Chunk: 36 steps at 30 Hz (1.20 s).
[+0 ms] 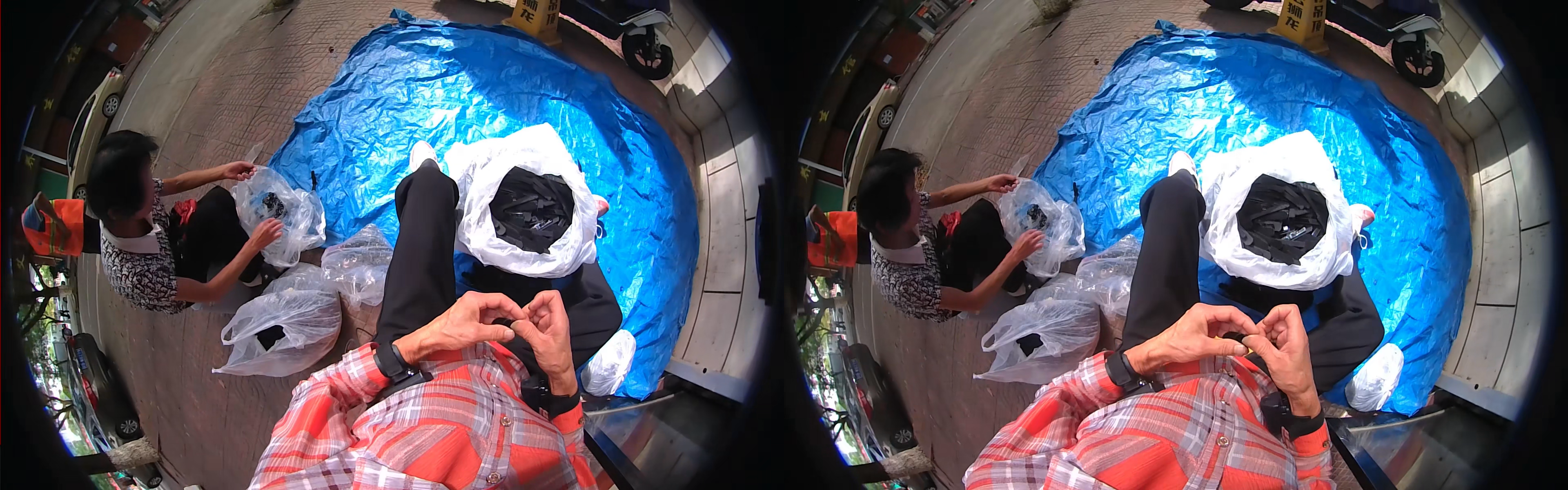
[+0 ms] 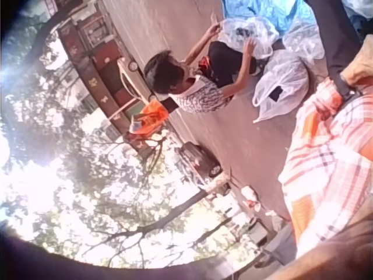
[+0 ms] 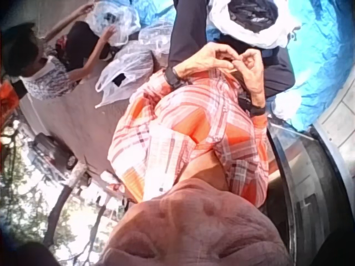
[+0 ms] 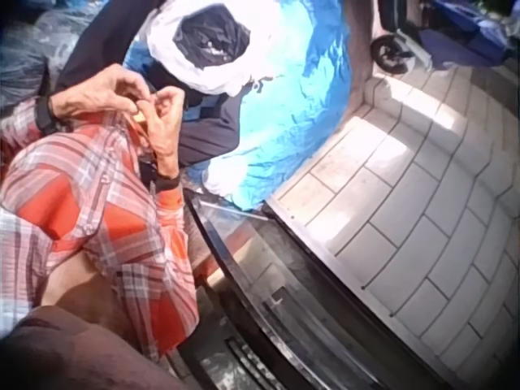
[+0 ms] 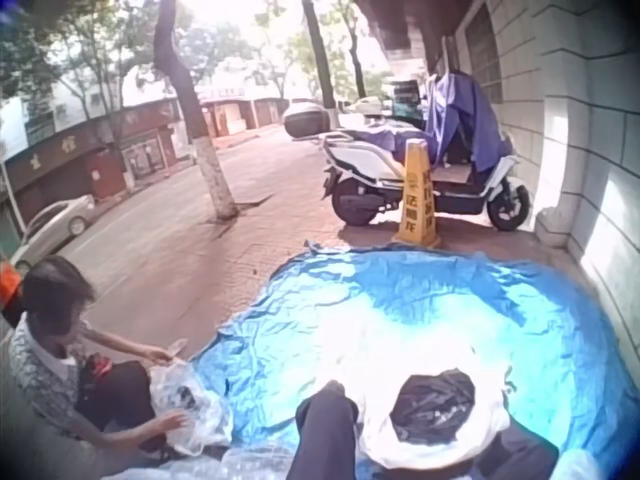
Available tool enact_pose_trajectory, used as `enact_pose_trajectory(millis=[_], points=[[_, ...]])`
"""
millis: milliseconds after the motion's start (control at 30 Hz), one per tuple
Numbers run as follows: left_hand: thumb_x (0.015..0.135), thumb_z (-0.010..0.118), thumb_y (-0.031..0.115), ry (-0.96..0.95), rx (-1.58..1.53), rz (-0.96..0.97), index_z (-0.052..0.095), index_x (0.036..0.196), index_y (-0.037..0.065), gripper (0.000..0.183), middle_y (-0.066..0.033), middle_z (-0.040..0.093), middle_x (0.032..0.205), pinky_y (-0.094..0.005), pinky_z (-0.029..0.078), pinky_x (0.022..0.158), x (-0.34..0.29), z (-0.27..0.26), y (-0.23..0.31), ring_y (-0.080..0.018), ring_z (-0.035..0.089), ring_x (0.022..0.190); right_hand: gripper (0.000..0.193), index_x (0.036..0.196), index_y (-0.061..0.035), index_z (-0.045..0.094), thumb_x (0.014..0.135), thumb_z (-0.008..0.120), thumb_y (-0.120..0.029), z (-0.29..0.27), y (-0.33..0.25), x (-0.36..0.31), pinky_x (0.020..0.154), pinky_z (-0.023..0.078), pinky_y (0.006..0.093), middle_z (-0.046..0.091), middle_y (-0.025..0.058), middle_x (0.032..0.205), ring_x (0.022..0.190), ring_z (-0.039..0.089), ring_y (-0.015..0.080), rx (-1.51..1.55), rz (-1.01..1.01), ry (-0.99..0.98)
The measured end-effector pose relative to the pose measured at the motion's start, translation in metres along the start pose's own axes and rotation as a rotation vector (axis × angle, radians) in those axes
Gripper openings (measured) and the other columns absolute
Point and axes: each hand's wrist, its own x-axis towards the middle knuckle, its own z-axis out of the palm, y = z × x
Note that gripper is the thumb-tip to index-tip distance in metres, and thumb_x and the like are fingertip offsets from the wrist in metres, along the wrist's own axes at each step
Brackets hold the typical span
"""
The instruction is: Assembling small black components, likely for footwear, while sitting on a blue tarp on a sidewalk.
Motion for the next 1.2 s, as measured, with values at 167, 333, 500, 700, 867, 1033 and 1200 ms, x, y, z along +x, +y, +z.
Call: enact_pose_trajectory(millis=[167, 333, 500, 700, 867, 1033, 1200], points=[[0.080, 0.063, 0.005, 0.026, 0.184, -0.129, 0.064, 0.095, -0.001, 0.016, -0.0060, 0.063, 0.084, -0.0235, 0.047, 0.069, 0.002, -0.007, 0.004, -0.0099, 0.058, 0.078, 0.023, 0.093, -0.0022, 0.046, 0.077, 0.063, 0.003, -0.005, 0.014, -0.003, 0.056, 0.041, 0.0164, 0.051, 0.0006, 0.077, 0.064, 0.049, 0.0034, -0.072, -0.039, 0.161], [0.077, 0.063, 0.001, 0.025, 0.656, 0.168, 0.064, 0.093, 0.001, 0.016, -0.0072, 0.063, 0.081, -0.0255, 0.048, 0.065, 0.012, -0.004, -0.008, -0.0146, 0.061, 0.072, 0.011, 0.087, 0.0011, 0.060, 0.082, 0.061, -0.009, -0.013, 0.012, -0.018, 0.048, 0.040, 0.0186, 0.058, -0.0001, 0.064, 0.055, 0.050, 0.0033, -0.315, 0.178, 0.069], [0.075, 0.053, -0.007, 0.018, 1.017, 0.070, 0.057, 0.103, 0.001, 0.029, -0.0147, 0.063, 0.092, -0.0306, 0.050, 0.073, 0.013, 0.000, -0.024, -0.0252, 0.063, 0.086, 0.015, 0.079, 0.0017, 0.056, 0.084, 0.057, -0.012, -0.014, 0.042, -0.011, 0.041, 0.042, 0.0242, 0.057, 0.0044, 0.059, 0.045, 0.053, 0.0114, -0.257, 0.294, 0.155], [0.083, 0.054, 0.001, 0.138, 0.672, -0.150, 0.051, 0.111, -0.003, 0.028, -0.0117, 0.059, 0.102, -0.0274, 0.047, 0.079, 0.033, -0.026, -0.027, -0.0170, 0.060, 0.089, 0.011, 0.093, 0.0026, 0.047, 0.083, 0.043, 0.000, -0.120, 0.157, -0.001, 0.052, 0.050, 0.0303, 0.055, 0.0129, 0.083, 0.065, 0.059, 0.0211, 0.423, 0.410, 0.691], [0.084, 0.054, 0.003, 0.219, 0.559, -0.200, 0.055, 0.104, -0.003, 0.021, -0.0071, 0.061, 0.090, -0.0239, 0.048, 0.073, 0.057, -0.033, -0.026, -0.0128, 0.060, 0.079, 0.032, 0.108, 0.0025, 0.045, 0.076, 0.041, -0.003, -0.181, 0.198, 0.041, 0.053, 0.050, 0.0349, 0.056, 0.0154, 0.081, 0.063, 0.060, 0.0247, 0.217, 0.367, 0.883], [0.084, 0.054, 0.002, 0.316, 0.678, -0.058, 0.058, 0.100, -0.003, 0.018, -0.0063, 0.062, 0.088, -0.0235, 0.047, 0.072, 0.083, -0.059, -0.024, -0.0127, 0.060, 0.080, 0.029, 0.105, 0.0046, 0.051, 0.078, 0.051, -0.006, -0.175, 0.178, 0.046, 0.069, 0.050, 0.0306, 0.059, 0.0149, 0.090, 0.080, 0.060, 0.0212, -0.164, 0.284, 0.842], [0.082, 0.056, 0.005, 0.465, 0.826, 0.104, 0.060, 0.098, -0.004, 0.019, -0.0079, 0.063, 0.088, -0.0228, 0.047, 0.071, 0.090, -0.081, 0.004, -0.0112, 0.060, 0.078, 0.018, 0.097, 0.0038, 0.055, 0.086, 0.054, -0.011, -0.126, 0.109, 0.006, 0.067, 0.051, 0.0268, 0.060, 0.0133, 0.088, 0.077, 0.060, 0.0169, 0.130, 0.129, 0.515]])
